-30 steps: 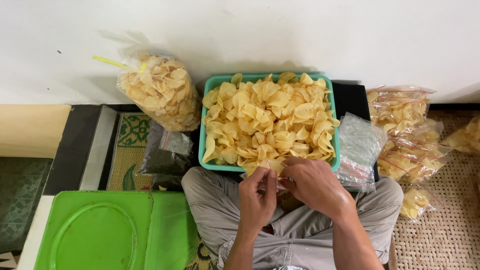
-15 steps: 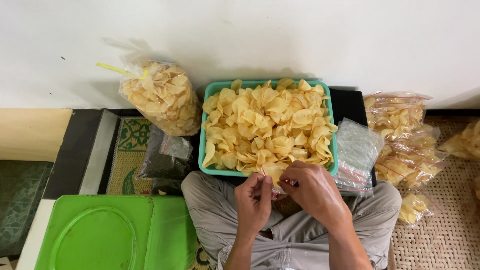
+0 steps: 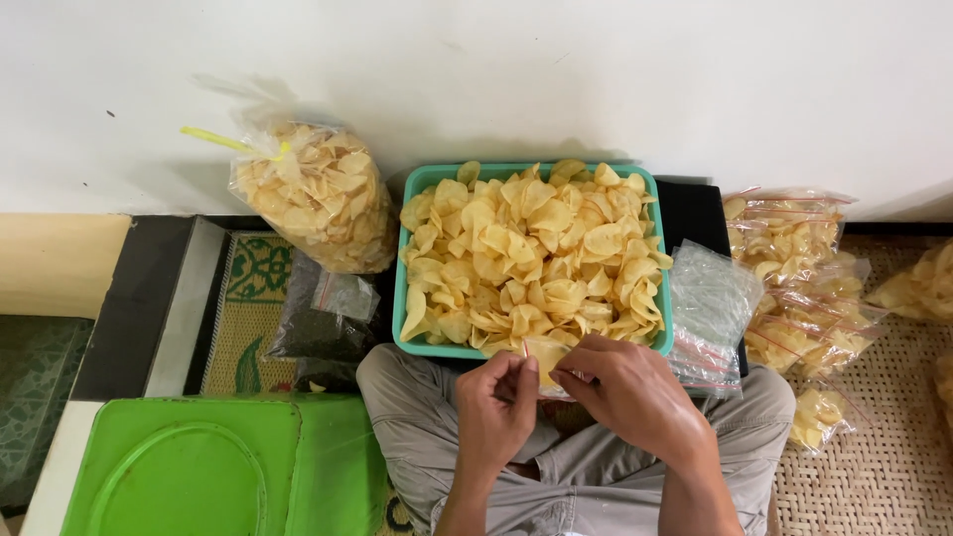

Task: The person sits on a mat and repeatedly fills small clear plastic bags with potato chips from a green tray, then seals each bag and places it aside. The process is repeated continuously throughout the clip.

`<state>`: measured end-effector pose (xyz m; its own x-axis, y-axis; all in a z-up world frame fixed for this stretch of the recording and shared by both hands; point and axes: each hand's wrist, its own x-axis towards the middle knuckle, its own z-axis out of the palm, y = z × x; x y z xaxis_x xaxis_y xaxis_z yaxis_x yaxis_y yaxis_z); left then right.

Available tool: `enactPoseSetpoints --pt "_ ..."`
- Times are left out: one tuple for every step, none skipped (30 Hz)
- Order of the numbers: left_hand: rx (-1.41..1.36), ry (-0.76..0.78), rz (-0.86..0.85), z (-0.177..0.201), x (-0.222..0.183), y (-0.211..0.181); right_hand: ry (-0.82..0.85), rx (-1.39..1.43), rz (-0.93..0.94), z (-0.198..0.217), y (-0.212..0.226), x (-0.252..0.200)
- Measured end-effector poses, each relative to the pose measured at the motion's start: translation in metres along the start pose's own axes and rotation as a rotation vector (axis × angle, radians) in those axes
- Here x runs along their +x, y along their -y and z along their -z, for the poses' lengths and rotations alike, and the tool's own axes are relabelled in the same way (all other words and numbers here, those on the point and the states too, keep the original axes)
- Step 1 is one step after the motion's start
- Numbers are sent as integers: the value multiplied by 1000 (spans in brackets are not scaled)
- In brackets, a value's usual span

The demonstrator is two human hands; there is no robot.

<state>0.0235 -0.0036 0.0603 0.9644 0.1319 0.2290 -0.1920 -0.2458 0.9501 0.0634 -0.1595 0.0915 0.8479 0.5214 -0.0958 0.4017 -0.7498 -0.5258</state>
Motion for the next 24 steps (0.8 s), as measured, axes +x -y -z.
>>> enactPoseSetpoints --pt "-1 0 2 2 1 1 2 0 -1 4 2 2" --pt "-58 10 36 3 1 3 -78 98 78 8 5 4" --pt "-115 18 74 5 1 4 -154 197 156 12 7 5" --pt "-116 16 79 6 0 5 -149 198 155 10 2 5" --pt "-144 20 85 7 1 6 -212 338 190 10 -4 6" --pt "-171 24 92 8 1 8 -274 478 224 9 -10 7" --pt "-172 21 96 10 -1 11 -269 478 223 8 -14 8" --pt "-193 6 101 11 -2 14 -310 489 165 8 -19 9" --pt "-214 -7 104 12 -3 18 -354 498 107 7 -24 11" --pt "-215 -8 107 13 -3 18 -352 498 106 7 -25 15" --pt "-235 -32 79 15 -3 18 -370 393 3 6 -25 18" --pt "-255 -56 51 16 -4 18 -385 288 -99 5 -25 22" --pt "-254 -56 51 17 -4 17 -385 289 -98 -1 -30 25" --pt "-275 -80 43 18 -4 17 -335 177 -195 -7 -35 28" --pt "-296 -104 36 19 -4 17 -284 66 -290 -13 -40 31" --pt "-293 -105 37 19 -4 18 -282 68 -289 -17 -39 34" --pt "-304 -128 -1 18 -2 19 -266 33 -293 -19 -39 37" --pt "-314 -150 -39 17 -1 20 -250 -2 -298 -22 -39 40" --pt "-312 -150 -40 16 0 20 -251 -1 -297 -24 -38 42" --pt "-328 -154 -37 14 1 20 -260 -48 -294 -26 -37 43" --pt "-345 -156 -32 12 2 20 -268 -95 -292 -29 -37 44" --pt "-344 -155 -33 11 4 21 -269 -94 -292 -29 -37 46" --pt "-338 -140 -14 10 6 22 -260 -80 -310 -29 -37 47" --pt "-332 -125 4 9 7 22 -251 -66 -328 -30 -36 47"
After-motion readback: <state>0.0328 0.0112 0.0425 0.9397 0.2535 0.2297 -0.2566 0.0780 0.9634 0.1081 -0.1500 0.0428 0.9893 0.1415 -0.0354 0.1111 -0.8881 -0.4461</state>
